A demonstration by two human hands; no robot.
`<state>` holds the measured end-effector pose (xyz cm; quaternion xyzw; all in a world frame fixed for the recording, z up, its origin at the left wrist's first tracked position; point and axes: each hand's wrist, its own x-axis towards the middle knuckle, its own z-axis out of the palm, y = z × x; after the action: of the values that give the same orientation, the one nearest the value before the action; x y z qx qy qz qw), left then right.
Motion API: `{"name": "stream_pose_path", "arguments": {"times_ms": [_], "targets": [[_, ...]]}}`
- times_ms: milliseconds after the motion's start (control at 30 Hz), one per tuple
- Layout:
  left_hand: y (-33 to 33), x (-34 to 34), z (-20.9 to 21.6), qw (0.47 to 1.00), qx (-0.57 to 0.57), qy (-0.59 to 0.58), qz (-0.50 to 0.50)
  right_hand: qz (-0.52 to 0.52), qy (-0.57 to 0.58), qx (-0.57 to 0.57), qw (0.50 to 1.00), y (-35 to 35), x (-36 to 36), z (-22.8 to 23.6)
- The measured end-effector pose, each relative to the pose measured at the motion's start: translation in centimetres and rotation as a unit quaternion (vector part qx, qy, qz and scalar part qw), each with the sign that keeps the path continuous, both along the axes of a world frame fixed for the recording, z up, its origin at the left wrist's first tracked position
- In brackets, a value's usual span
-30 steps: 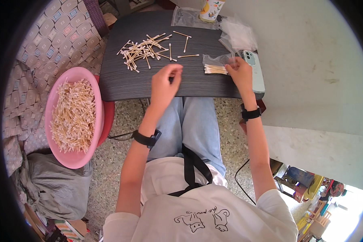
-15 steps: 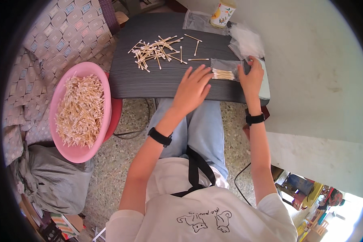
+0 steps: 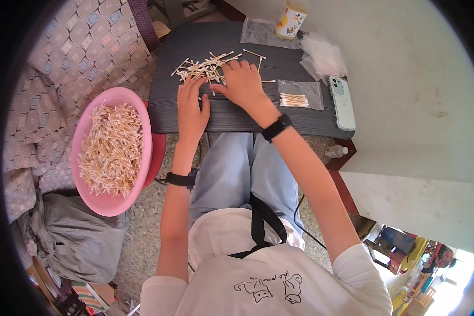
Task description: The person aligns several wooden cotton swabs on a desk, picks them up by hand, and slides them into a small plastic bag. They repeat this process with another group of swabs.
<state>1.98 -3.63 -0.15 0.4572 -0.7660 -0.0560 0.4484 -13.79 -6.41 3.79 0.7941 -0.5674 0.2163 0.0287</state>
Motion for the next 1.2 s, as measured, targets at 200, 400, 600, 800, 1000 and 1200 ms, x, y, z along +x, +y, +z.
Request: {"name": "stream_pose_path", "arguments": {"times_ms": [200,400,600,800,1000,1200], "targets": [[0.3,0.3,-0.8,0.998,0.033,0.047,0.022,-0.060,0.060,0.076,0.993,-2.0,2.7,0.2],[0.3,-0.5,-0.5,0.996,0.041,-0.065,0.039,-0.060,0.039,0.045,0.996,-3.0,1.8,-0.6],[0.2,-0.5,-1.1,0.967,0.056,-0.230,0.099,-0.089,0.049,0.043,0.994,-2.6,1.2,-0.5],[0.0,-0.9,-1.2,0.966,0.051,-0.230,0.104,-0.077,0.013,0.006,0.997,-2.0,-2.7,-0.8],[0.2,-0.5,-1.2,0.986,0.048,-0.140,0.078,0.005,-0.066,-0.026,0.997,2.0,-4.8,0.4],[1.0,-0.6,-0.5,0.994,0.036,-0.103,0.010,0.075,-0.033,0.031,0.996,6.1,-5.5,-1.0]]}}
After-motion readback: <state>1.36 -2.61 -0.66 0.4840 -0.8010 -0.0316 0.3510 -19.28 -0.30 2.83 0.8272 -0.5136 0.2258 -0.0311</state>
